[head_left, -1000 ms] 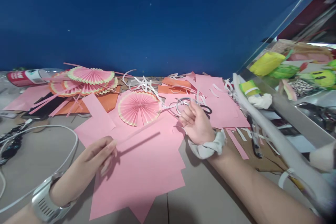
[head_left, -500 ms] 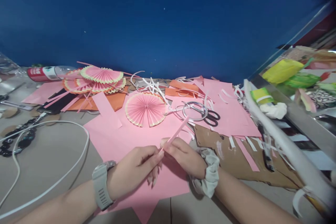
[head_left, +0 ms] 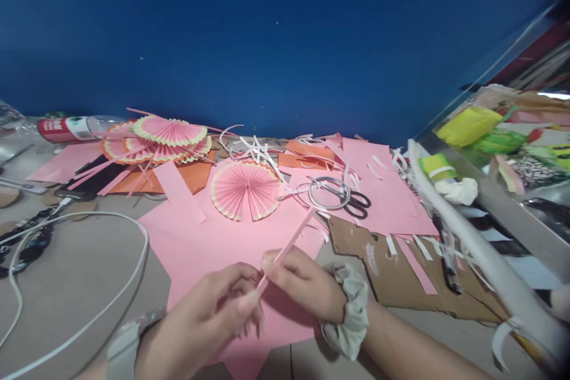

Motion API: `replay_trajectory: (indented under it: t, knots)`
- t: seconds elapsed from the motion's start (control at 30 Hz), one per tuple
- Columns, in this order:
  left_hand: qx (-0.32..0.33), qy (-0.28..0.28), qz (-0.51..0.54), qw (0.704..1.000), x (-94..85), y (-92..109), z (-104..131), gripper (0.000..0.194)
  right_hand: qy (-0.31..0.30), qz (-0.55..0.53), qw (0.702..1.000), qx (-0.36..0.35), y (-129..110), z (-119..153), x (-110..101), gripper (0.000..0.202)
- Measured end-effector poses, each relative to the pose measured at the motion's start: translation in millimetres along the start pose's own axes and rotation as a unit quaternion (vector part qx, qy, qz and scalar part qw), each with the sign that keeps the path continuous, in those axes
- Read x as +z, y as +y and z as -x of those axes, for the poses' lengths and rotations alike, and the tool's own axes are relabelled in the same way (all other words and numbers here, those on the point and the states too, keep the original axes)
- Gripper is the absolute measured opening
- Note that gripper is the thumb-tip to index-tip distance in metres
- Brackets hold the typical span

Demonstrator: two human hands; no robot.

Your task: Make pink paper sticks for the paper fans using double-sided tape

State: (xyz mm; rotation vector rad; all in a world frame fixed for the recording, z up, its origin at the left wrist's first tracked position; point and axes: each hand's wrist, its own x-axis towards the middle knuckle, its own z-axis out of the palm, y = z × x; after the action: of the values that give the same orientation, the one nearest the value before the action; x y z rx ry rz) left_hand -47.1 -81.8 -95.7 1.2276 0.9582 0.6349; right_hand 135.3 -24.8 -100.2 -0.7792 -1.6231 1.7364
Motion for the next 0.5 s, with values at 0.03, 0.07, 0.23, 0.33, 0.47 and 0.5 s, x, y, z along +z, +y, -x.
replay_trajectory:
  t: [0.03,0.07,0.23,0.33,0.47,0.5]
  knots:
    - [-0.017,-0.020,0.022,0.999,4.7,-1,-2,0.029,-0.027,0.022,0.999,-0.007,0,2,3,0.040]
    - [-0.037,-0.005,0.032,0.999,9.3,-2,-4,0.030,-0.042,0.043,0.998,-0.013,-1,3,4,0.039]
    - [-0.066,0.022,-0.026,0.997,15.7,1,-8,0.034,0.015,0.058,0.998,0.000,-4,5,-13,0.040]
    - [-0.071,0.027,-0.095,0.993,4.4,13,-5,0.034,0.092,0.022,0.996,0.002,-1,1,-27,0.040]
    - [-0.067,0.029,-0.184,0.980,-11.0,23,4,0.032,0.218,-0.040,0.975,-0.034,-2,-7,-46,0.040]
    - [-0.073,0.017,-0.196,0.978,-13.5,23,7,0.032,0.247,-0.053,0.966,-0.048,-4,-9,-50,0.040]
